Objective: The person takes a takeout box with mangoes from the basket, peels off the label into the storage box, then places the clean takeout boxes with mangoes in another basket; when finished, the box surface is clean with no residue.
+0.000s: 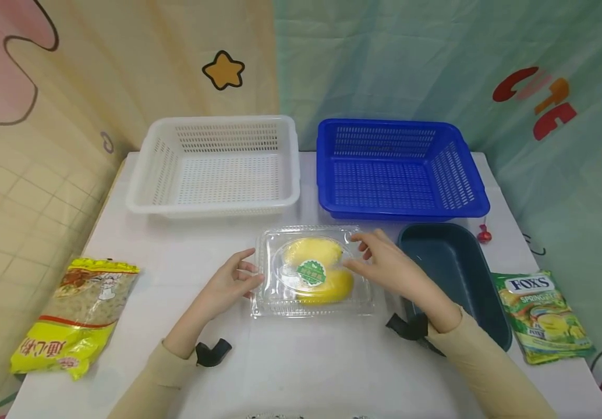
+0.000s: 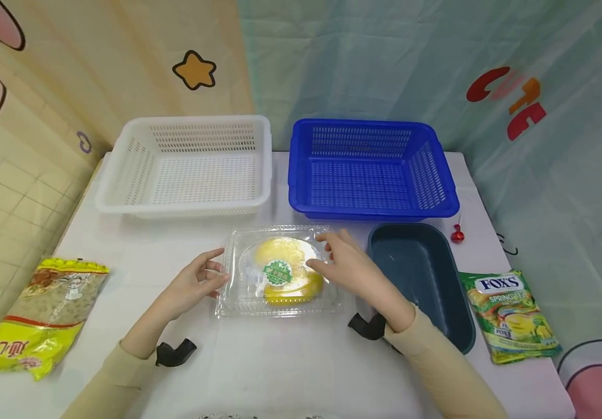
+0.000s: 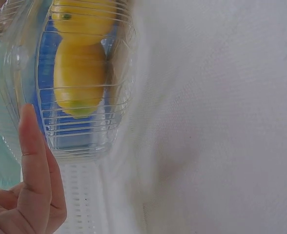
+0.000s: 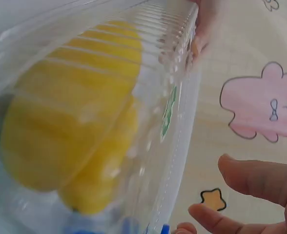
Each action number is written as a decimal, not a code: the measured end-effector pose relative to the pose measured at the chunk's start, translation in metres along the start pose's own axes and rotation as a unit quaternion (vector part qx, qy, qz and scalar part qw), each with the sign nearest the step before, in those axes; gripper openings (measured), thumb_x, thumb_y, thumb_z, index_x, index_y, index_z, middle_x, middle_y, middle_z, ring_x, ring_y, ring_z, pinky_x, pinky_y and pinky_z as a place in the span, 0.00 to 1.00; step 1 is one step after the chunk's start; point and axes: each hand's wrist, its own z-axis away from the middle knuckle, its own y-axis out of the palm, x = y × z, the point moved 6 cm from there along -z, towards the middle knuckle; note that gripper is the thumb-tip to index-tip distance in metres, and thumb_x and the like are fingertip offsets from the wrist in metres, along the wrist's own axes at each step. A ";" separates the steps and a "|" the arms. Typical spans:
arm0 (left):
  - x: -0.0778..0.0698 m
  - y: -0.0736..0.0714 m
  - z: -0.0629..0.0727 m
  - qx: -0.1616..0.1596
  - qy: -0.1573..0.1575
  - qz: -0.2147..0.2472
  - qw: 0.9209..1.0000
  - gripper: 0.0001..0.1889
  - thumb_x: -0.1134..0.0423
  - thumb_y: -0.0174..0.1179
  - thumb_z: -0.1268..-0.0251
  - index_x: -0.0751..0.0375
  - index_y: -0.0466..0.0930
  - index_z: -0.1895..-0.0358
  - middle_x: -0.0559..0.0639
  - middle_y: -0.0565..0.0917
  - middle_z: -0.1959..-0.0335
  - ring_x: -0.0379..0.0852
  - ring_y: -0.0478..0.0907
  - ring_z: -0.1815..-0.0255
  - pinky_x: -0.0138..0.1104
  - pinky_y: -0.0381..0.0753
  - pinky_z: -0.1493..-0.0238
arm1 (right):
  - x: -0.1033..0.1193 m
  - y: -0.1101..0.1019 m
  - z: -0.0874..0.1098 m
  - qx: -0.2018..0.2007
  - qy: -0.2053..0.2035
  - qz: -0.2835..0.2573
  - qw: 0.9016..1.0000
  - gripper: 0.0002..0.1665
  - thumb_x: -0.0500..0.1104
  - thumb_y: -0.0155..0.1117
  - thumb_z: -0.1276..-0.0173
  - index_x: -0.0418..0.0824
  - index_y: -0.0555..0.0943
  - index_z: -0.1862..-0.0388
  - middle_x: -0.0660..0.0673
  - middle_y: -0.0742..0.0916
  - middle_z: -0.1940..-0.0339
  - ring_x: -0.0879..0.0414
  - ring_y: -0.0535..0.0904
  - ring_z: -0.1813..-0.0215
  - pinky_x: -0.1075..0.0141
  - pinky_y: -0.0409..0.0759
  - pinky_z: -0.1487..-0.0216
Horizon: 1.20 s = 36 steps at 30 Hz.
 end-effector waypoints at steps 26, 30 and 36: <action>0.002 0.001 -0.002 -0.015 -0.001 0.011 1.000 0.37 0.65 0.60 0.31 0.67 0.52 0.24 0.66 0.72 0.46 0.44 0.79 0.60 0.37 0.87 0.61 | 0.070 0.048 -0.049 0.070 -0.143 0.121 0.980 0.06 0.43 0.71 0.37 0.49 0.81 0.66 0.50 0.76 0.68 0.57 0.72 0.64 0.67 0.72 0.63; 0.002 0.002 -0.002 -0.016 -0.004 0.013 1.000 0.37 0.65 0.60 0.31 0.67 0.53 0.24 0.66 0.72 0.46 0.44 0.79 0.60 0.36 0.87 0.61 | 0.069 0.049 -0.049 0.050 -0.151 0.110 0.981 0.07 0.41 0.71 0.37 0.49 0.80 0.68 0.50 0.76 0.68 0.57 0.72 0.65 0.67 0.73 0.64; 0.001 0.003 -0.001 -0.015 -0.002 0.012 1.000 0.37 0.65 0.60 0.31 0.66 0.53 0.24 0.66 0.72 0.45 0.44 0.79 0.60 0.37 0.87 0.60 | 0.064 0.045 -0.044 0.015 -0.168 0.074 0.983 0.08 0.40 0.70 0.36 0.50 0.80 0.71 0.51 0.76 0.69 0.59 0.70 0.68 0.70 0.71 0.66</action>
